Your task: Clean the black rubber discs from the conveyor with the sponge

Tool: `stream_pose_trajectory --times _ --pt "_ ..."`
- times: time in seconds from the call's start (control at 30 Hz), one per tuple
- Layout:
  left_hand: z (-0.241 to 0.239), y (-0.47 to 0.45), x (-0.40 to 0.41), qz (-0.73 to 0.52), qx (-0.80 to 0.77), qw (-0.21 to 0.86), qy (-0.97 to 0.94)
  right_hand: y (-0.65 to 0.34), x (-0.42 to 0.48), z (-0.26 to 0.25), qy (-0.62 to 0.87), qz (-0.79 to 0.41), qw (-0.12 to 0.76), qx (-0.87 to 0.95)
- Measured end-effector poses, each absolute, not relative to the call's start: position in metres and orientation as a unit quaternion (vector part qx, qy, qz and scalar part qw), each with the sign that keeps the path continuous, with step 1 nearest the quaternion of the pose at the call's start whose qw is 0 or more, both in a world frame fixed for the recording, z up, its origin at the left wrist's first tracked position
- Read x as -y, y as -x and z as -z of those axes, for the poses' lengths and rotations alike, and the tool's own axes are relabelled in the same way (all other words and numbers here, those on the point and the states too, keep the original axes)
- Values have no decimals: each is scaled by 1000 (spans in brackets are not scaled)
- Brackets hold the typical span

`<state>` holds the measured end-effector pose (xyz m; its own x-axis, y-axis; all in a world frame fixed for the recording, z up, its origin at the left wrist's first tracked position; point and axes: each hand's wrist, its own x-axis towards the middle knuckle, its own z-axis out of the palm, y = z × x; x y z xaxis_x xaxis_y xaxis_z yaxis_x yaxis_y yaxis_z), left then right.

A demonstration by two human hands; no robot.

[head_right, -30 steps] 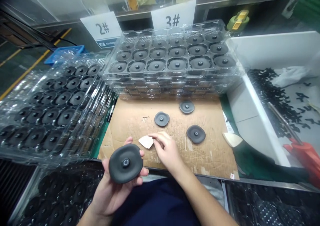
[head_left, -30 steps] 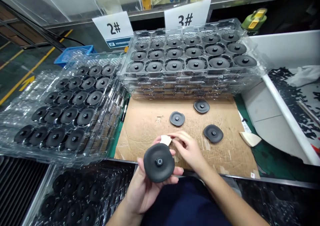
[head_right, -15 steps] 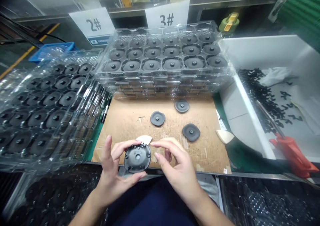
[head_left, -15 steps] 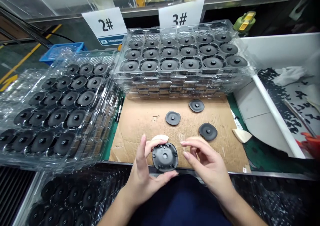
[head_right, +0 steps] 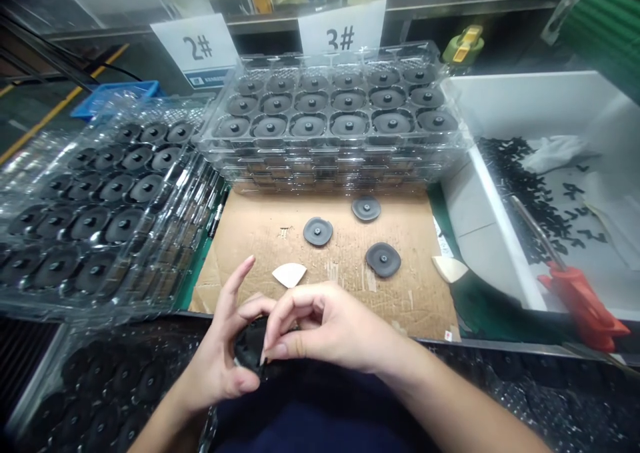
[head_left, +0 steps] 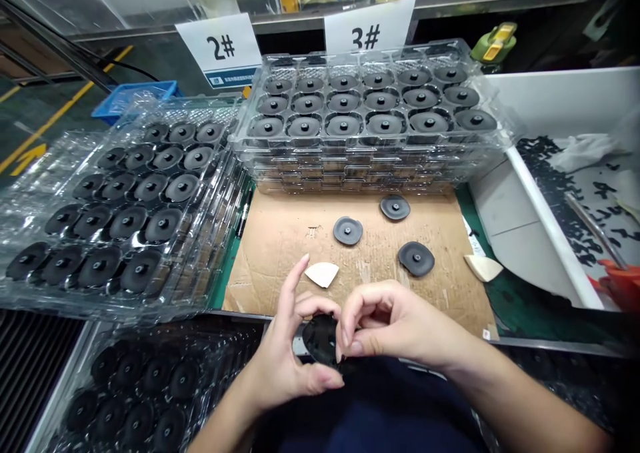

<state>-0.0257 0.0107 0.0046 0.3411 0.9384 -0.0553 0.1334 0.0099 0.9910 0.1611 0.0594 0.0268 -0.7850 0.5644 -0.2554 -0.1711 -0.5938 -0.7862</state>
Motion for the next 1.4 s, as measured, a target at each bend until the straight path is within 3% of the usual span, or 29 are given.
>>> stream_pose_trajectory --times 0.23,0.7,0.87,1.4 --pt "-4 20 -7 -388 -429 557 -596 -167 -43 -27 302 -839 248 380" --pt "-8 6 -12 -434 -375 343 -744 -190 -22 -35 463 -614 319 555" --pt "-9 3 -10 -421 -370 289 -776 -193 -21 -35 463 -597 319 572" --pt "-9 -13 -6 -417 -407 515 -628 -205 -28 -27 349 -734 288 506"
